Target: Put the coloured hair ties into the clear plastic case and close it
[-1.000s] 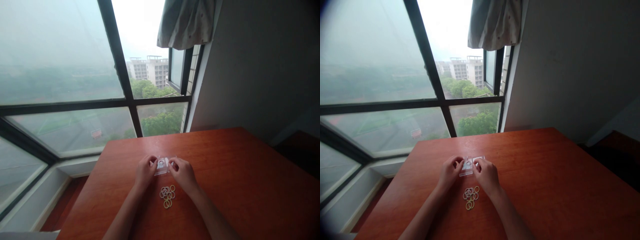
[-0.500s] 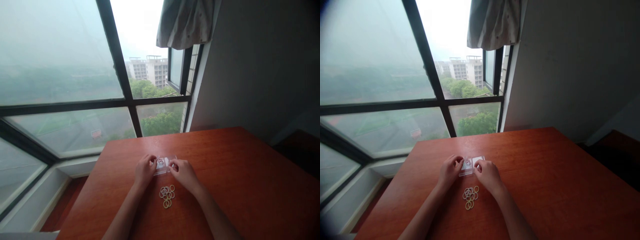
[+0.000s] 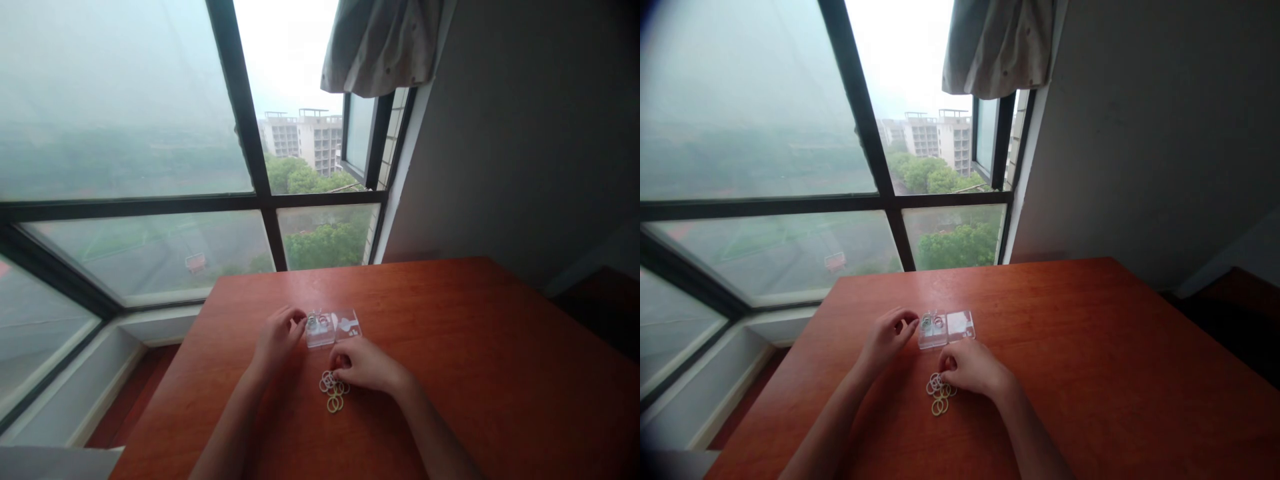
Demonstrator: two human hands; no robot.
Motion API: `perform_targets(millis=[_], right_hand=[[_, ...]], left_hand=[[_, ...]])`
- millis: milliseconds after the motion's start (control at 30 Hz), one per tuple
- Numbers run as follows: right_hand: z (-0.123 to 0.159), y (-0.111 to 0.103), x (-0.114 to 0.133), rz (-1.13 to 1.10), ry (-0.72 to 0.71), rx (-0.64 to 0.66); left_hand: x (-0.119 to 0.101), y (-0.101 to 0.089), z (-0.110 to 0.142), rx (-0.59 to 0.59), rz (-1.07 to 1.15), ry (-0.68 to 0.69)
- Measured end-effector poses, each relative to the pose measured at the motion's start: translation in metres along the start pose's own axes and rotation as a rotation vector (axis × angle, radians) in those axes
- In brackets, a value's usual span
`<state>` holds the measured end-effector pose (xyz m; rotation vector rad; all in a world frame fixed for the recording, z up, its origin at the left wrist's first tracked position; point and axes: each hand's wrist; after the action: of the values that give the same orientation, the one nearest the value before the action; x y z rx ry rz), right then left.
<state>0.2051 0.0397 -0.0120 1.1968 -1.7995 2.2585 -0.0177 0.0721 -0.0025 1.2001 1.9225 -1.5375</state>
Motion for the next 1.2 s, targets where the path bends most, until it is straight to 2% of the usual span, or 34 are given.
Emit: perform_targets(millis=[167,433,633,867,1000,1200], right_hand=[[-0.002,0.004,0.002,0.078,0.011,-0.023],[-0.005,0.004,0.004,0.053,0.065,-0.082],[-0.008,0.001,0.003,0.017,0.122,-0.218],[-0.013,-0.001,0.005,-0.073,0.132,-0.423],[-0.013,-0.001,0.007,-0.101,0.136,-0.444],[-0.011,-0.004,0.005,-0.099,0.14,-0.416]], left_hand=[[-0.004,0.0,0.0,0.02,0.015,0.004],[-0.006,0.0,0.0,0.025,0.022,0.002],[-0.01,0.003,0.001,0.071,0.124,-0.015],[-0.027,0.012,0.004,0.215,0.352,-0.047],[-0.031,0.015,0.003,0.247,0.304,-0.011],[-0.022,0.008,0.001,0.193,0.205,0.012]])
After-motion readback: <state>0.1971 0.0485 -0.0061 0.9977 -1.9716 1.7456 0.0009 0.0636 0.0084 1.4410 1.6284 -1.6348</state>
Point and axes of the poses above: each hand's wrist, its own z-axis away from the middle knuckle, its own y-axis out of the palm, x = y × z, and after that the axes turned 13 degrees about z, right-handed
